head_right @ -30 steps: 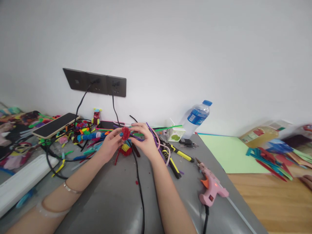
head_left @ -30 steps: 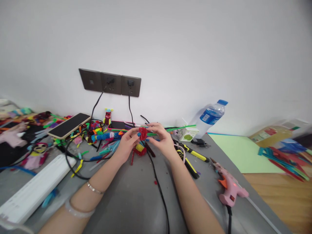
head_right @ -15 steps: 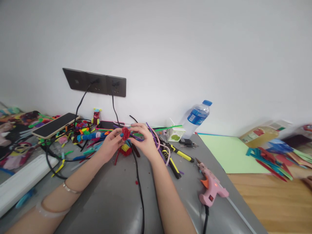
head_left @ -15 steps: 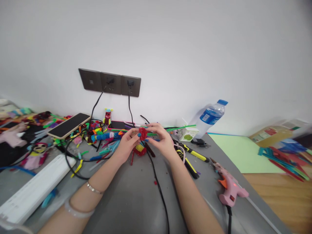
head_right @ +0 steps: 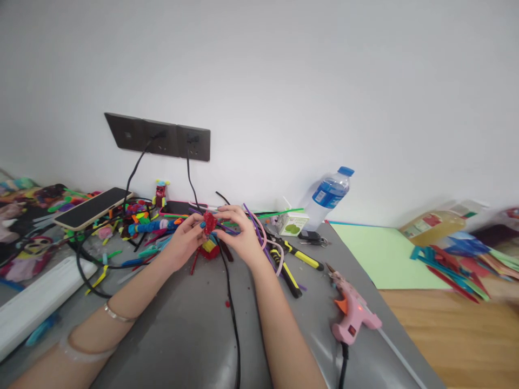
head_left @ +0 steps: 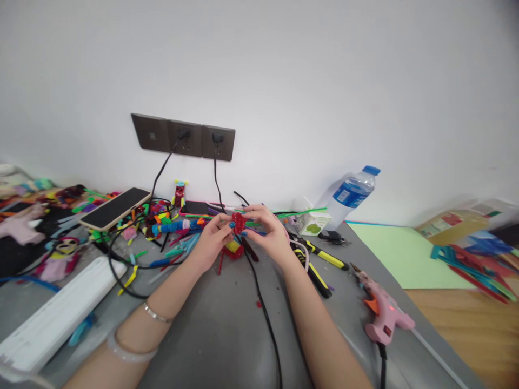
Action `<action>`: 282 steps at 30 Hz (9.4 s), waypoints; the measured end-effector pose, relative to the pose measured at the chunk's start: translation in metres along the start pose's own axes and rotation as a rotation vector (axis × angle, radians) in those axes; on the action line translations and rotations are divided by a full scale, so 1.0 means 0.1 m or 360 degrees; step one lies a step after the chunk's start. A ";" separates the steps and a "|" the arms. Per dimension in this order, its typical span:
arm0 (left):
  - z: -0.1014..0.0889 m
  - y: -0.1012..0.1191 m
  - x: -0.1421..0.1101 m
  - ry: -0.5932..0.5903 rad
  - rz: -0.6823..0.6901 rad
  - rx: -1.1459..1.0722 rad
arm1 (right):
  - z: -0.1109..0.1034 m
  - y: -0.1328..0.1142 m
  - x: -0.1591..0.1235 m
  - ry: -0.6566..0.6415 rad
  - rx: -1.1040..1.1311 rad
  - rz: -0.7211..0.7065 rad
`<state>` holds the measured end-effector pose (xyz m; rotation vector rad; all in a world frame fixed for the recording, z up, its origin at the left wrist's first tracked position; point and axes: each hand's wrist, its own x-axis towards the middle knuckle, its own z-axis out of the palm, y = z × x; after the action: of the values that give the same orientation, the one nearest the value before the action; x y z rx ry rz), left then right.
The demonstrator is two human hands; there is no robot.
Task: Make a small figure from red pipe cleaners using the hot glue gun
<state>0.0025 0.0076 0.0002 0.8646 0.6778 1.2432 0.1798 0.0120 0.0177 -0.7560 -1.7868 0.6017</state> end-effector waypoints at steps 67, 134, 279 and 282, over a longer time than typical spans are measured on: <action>0.03 0.04 -0.02 -0.0020 -0.0097 -0.0108 | 0.03 -0.06 0.00 -0.0047 -0.0034 -0.0035; 0.08 0.06 -0.03 0.0005 -0.0036 -0.0036 | 0.07 -0.09 0.01 0.0073 0.0114 0.0155; 0.05 0.07 -0.04 -0.0041 -0.0034 0.0066 | 0.09 -0.04 0.01 0.0081 0.0312 0.0300; 0.04 0.06 -0.04 -0.0037 -0.0023 0.0078 | 0.09 -0.04 0.01 0.0085 0.0295 0.0305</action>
<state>0.0019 0.0039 0.0071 0.9113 0.6974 1.2062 0.1698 0.0096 0.0182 -0.8124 -1.5951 0.8537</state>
